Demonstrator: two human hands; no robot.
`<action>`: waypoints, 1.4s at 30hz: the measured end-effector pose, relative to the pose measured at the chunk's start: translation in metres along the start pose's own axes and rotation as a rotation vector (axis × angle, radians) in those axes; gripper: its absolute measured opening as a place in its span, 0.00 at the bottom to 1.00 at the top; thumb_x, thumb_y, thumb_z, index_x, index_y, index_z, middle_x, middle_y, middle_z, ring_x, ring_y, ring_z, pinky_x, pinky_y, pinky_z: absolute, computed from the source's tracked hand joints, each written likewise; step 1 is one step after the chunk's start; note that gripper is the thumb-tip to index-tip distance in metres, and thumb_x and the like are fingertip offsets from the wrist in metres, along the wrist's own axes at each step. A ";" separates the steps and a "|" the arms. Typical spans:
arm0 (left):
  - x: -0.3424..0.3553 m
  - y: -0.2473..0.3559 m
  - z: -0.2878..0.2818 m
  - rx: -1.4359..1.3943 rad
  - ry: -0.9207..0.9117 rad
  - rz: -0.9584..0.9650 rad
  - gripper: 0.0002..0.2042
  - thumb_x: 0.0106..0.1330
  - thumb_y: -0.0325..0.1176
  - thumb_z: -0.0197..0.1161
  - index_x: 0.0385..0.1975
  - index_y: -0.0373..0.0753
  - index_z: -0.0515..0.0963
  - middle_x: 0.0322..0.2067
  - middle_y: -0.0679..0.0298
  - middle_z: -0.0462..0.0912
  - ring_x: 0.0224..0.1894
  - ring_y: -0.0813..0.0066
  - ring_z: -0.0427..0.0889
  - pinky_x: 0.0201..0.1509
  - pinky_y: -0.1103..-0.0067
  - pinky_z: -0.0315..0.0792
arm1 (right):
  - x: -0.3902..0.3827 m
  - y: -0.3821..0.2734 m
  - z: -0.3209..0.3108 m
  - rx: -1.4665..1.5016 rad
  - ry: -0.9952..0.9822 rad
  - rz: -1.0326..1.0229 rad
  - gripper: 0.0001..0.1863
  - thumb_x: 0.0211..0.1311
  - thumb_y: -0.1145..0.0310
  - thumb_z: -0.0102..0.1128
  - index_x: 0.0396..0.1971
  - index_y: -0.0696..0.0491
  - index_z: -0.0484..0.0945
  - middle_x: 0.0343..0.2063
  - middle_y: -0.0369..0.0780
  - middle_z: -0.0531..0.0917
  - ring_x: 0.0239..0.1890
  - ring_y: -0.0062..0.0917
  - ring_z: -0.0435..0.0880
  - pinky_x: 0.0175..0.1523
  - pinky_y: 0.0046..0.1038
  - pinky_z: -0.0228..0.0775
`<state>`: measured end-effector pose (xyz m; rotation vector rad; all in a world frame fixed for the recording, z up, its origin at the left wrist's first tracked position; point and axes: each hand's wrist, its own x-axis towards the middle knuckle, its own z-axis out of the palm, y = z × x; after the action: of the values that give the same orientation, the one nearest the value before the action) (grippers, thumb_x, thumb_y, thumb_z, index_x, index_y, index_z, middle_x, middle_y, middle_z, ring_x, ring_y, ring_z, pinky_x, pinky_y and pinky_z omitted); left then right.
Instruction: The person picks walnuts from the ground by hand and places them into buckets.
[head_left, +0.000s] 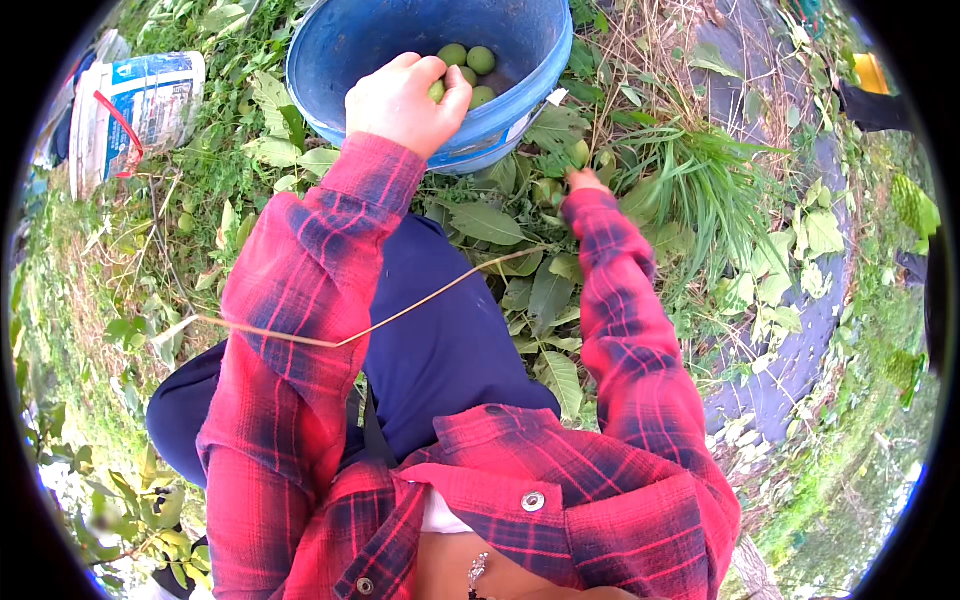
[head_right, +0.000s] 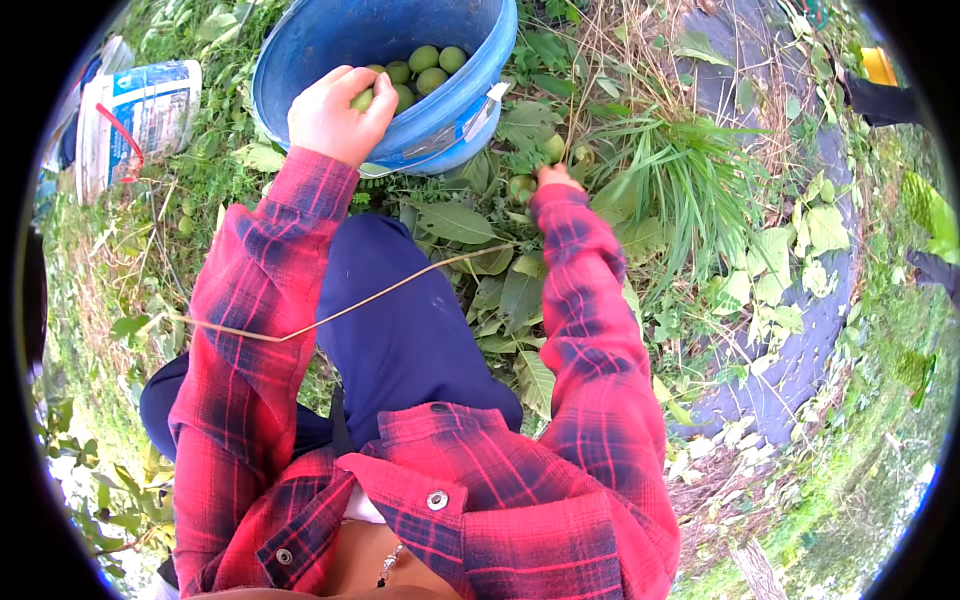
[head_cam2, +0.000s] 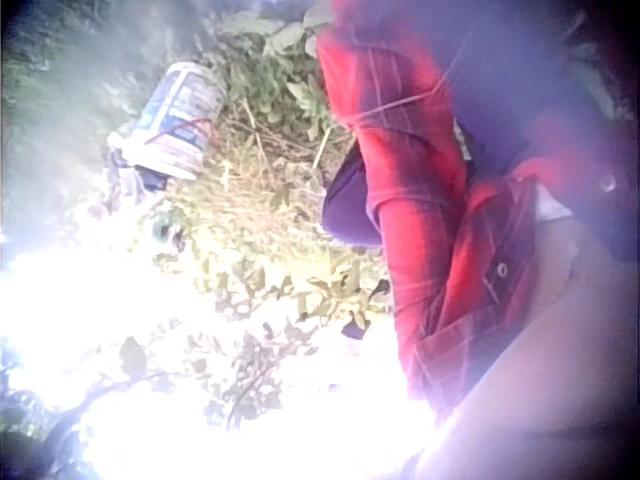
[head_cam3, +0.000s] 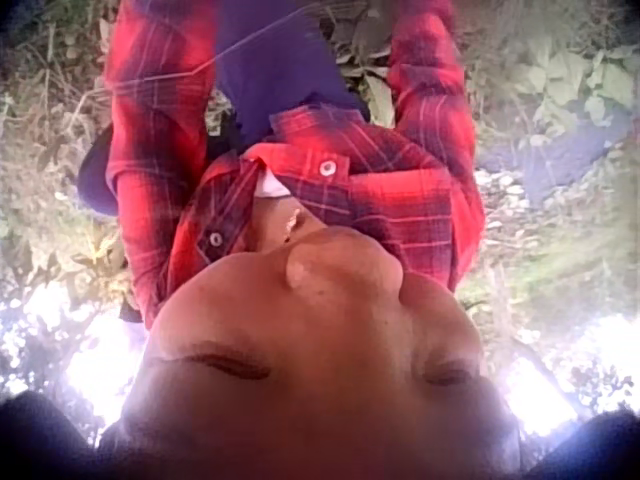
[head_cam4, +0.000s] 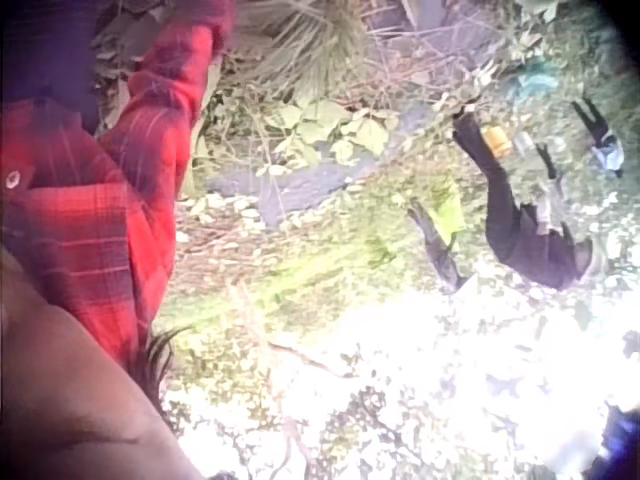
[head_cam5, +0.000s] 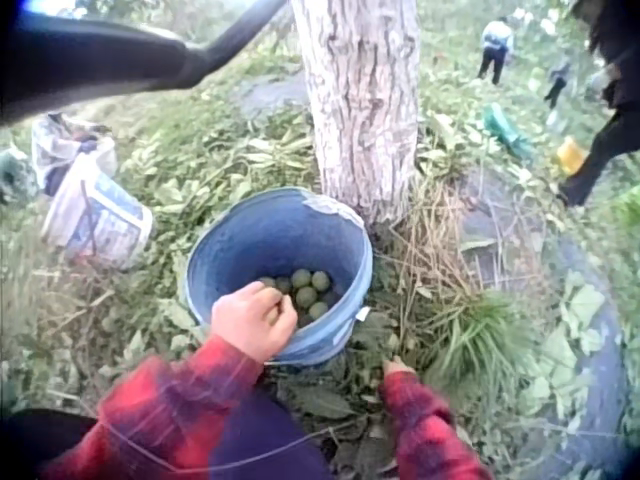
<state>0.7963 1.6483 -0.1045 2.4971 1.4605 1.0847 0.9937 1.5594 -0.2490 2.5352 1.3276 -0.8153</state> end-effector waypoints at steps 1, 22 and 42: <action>0.003 0.004 0.003 -0.010 0.020 0.008 0.06 0.45 0.34 0.55 0.13 0.39 0.73 0.12 0.64 0.69 0.15 0.66 0.70 0.18 0.76 0.65 | 0.028 0.014 0.029 -0.207 -0.062 -0.043 0.15 0.45 0.64 0.52 0.37 0.48 0.71 0.41 0.38 0.72 0.42 0.35 0.71 0.46 0.29 0.63; -0.003 -0.003 0.006 0.056 0.078 0.041 0.09 0.44 0.36 0.54 0.08 0.40 0.71 0.10 0.64 0.68 0.12 0.65 0.70 0.15 0.74 0.66 | 0.076 0.000 -0.018 -0.212 0.146 -0.022 0.13 0.47 0.63 0.50 0.34 0.49 0.72 0.33 0.42 0.75 0.38 0.33 0.74 0.41 0.30 0.67; -0.001 0.005 0.003 0.032 0.015 -0.026 0.06 0.45 0.33 0.55 0.12 0.39 0.72 0.12 0.64 0.68 0.15 0.65 0.70 0.18 0.75 0.65 | -0.044 -0.044 -0.161 2.104 -0.344 -1.059 0.22 0.52 0.55 0.46 0.46 0.48 0.60 0.51 0.44 0.56 0.40 0.39 0.69 0.36 0.40 0.70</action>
<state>0.8013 1.6460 -0.1050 2.4894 1.5217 1.0875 1.0016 1.6159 -0.0861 1.1140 1.9169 -4.1971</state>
